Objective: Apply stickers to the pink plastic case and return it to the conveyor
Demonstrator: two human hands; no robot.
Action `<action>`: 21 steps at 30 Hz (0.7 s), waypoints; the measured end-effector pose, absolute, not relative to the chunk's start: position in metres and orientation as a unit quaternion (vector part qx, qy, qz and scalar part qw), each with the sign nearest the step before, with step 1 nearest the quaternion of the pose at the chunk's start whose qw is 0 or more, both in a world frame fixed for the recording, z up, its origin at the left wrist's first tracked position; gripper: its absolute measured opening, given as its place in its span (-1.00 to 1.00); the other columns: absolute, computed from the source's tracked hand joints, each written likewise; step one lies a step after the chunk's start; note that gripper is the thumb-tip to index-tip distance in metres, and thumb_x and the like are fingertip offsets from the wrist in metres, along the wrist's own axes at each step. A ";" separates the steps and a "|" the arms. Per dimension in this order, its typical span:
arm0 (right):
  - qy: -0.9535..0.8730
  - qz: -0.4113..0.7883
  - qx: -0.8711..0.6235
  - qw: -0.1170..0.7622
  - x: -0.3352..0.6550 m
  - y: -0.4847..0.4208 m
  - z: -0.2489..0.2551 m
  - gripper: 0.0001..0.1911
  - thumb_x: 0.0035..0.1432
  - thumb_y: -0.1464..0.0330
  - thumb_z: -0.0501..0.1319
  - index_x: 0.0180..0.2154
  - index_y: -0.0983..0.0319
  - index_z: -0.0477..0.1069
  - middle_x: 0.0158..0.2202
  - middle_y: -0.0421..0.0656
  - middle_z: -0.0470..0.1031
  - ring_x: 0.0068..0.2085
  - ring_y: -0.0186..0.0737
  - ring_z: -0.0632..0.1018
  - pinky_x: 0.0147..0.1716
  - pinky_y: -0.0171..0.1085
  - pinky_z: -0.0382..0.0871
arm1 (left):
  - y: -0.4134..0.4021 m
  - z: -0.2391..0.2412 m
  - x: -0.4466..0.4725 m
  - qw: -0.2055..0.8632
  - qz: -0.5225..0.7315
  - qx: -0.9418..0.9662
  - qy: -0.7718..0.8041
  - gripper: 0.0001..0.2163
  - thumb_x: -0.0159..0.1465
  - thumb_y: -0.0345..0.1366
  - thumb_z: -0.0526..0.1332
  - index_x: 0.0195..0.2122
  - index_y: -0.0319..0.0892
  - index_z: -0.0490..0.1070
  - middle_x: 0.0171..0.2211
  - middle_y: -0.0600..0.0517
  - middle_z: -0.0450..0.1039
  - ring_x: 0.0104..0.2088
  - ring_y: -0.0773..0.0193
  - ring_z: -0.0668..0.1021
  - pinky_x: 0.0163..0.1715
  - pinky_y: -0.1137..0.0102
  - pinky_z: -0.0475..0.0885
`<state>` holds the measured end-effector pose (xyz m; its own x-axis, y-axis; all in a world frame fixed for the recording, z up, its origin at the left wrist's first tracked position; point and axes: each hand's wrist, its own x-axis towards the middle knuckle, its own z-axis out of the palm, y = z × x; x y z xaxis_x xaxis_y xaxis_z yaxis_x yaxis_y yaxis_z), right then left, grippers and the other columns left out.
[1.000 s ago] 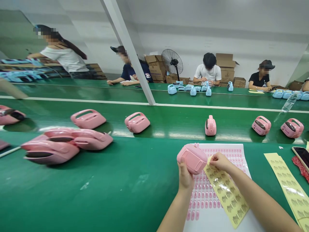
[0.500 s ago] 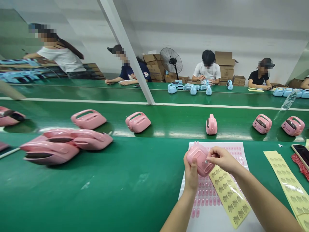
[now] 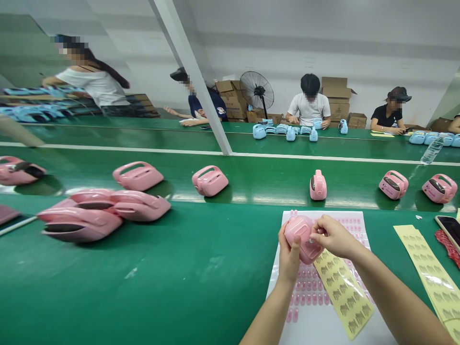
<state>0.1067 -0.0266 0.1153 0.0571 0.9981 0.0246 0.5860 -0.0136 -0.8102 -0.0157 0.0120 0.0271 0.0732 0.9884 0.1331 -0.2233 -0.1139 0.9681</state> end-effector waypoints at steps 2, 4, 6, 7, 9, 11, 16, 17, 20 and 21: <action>-0.617 0.281 -0.655 0.333 0.104 -0.027 0.111 -0.88 -0.04 0.51 0.14 -0.56 0.25 0.25 -0.46 -0.23 0.23 -0.42 -0.32 0.31 -0.41 -0.33 0.17 | 0.013 0.025 -0.017 0.543 0.559 0.497 0.382 -0.41 0.02 0.12 0.17 -0.02 -0.15 0.21 0.01 -0.14 0.30 0.01 0.00 0.37 -0.04 0.21 0.29; -0.619 0.233 -0.669 0.340 0.100 -0.027 0.105 -0.88 -0.04 0.49 0.14 -0.56 0.24 0.25 -0.46 -0.22 0.23 -0.41 -0.30 0.30 -0.41 -0.32 0.16 | 0.013 0.024 -0.018 0.544 0.556 0.496 0.386 -0.42 0.02 0.09 0.19 -0.02 -0.14 0.21 0.02 -0.13 0.30 0.01 0.01 0.37 -0.04 0.22 0.29; -0.623 0.182 -0.667 0.367 0.097 -0.029 0.098 -0.86 -0.05 0.48 0.15 -0.58 0.24 0.23 -0.48 -0.22 0.22 -0.41 -0.29 0.29 -0.41 -0.31 0.15 | 0.013 0.023 -0.018 0.548 0.557 0.483 0.395 -0.43 0.00 0.07 0.22 -0.03 -0.14 0.22 0.02 -0.12 0.29 0.01 0.02 0.37 -0.04 0.23 0.29; -0.621 0.172 -0.657 0.392 0.096 -0.030 0.095 -0.86 -0.05 0.47 0.15 -0.58 0.23 0.22 -0.49 -0.23 0.21 -0.43 -0.30 0.28 -0.41 -0.31 0.15 | 0.013 0.023 -0.018 0.552 0.559 0.473 0.398 -0.43 -0.01 0.06 0.24 -0.03 -0.14 0.23 0.02 -0.12 0.30 0.01 0.02 0.38 -0.05 0.23 0.29; -0.592 0.194 -0.631 0.464 0.100 -0.031 0.090 -0.87 0.00 0.39 0.12 -0.56 0.22 0.23 -0.55 -0.26 0.18 -0.48 -0.33 0.26 -0.45 -0.32 0.15 | 0.013 0.025 -0.016 0.569 0.567 0.445 0.396 -0.42 -0.02 0.07 0.24 -0.04 -0.15 0.26 0.00 -0.11 0.32 0.01 0.02 0.38 -0.05 0.24 0.29; -0.530 0.231 -0.612 0.539 0.109 -0.030 0.085 -0.85 0.08 0.30 0.04 -0.45 0.22 0.27 -0.55 -0.27 0.20 -0.50 -0.33 0.27 -0.47 -0.33 0.18 | 0.011 0.030 -0.015 0.612 0.570 0.398 0.377 -0.41 -0.01 0.10 0.21 -0.03 -0.17 0.28 -0.04 -0.11 0.37 0.01 0.01 0.38 -0.04 0.23 0.29; -0.449 0.362 -0.677 0.458 0.127 -0.024 0.069 -0.62 0.02 0.28 0.10 -0.09 0.22 0.21 -0.43 -0.23 0.33 -0.54 -0.40 0.35 -0.54 -0.37 0.22 | 0.006 0.046 -0.013 0.792 0.497 0.239 0.261 -0.40 0.03 0.10 0.17 0.02 -0.18 0.30 -0.13 -0.09 0.48 -0.03 -0.02 0.43 -0.06 0.17 0.32; -0.441 0.423 -0.676 0.412 0.127 -0.023 0.065 -0.60 0.02 0.27 0.10 -0.07 0.21 0.20 -0.48 -0.27 0.33 -0.61 -0.43 0.32 -0.61 -0.40 0.17 | 0.006 0.046 -0.013 0.817 0.475 0.223 0.240 -0.40 0.04 0.08 0.18 0.04 -0.16 0.28 -0.13 -0.08 0.48 -0.02 -0.02 0.43 -0.06 0.16 0.32; -0.397 0.523 -0.657 0.371 0.129 -0.023 0.060 -0.62 0.08 0.25 0.01 -0.04 0.17 0.18 -0.66 -0.39 0.23 -0.77 -0.50 0.18 -0.77 -0.47 -0.04 | 0.005 0.042 -0.012 0.846 0.428 0.229 0.218 -0.37 0.01 0.07 0.22 0.07 -0.09 0.23 -0.09 -0.08 0.45 -0.01 -0.03 0.42 -0.09 0.15 0.35; -0.388 0.517 -0.660 0.384 0.133 -0.023 0.061 -0.62 0.09 0.24 -0.02 -0.03 0.18 0.16 -0.68 -0.40 0.20 -0.79 -0.50 0.16 -0.79 -0.48 -0.07 | 0.004 0.038 -0.012 0.840 0.423 0.254 0.225 -0.35 -0.02 0.05 0.26 0.08 -0.06 0.21 -0.06 -0.08 0.43 -0.02 -0.04 0.42 -0.13 0.15 0.37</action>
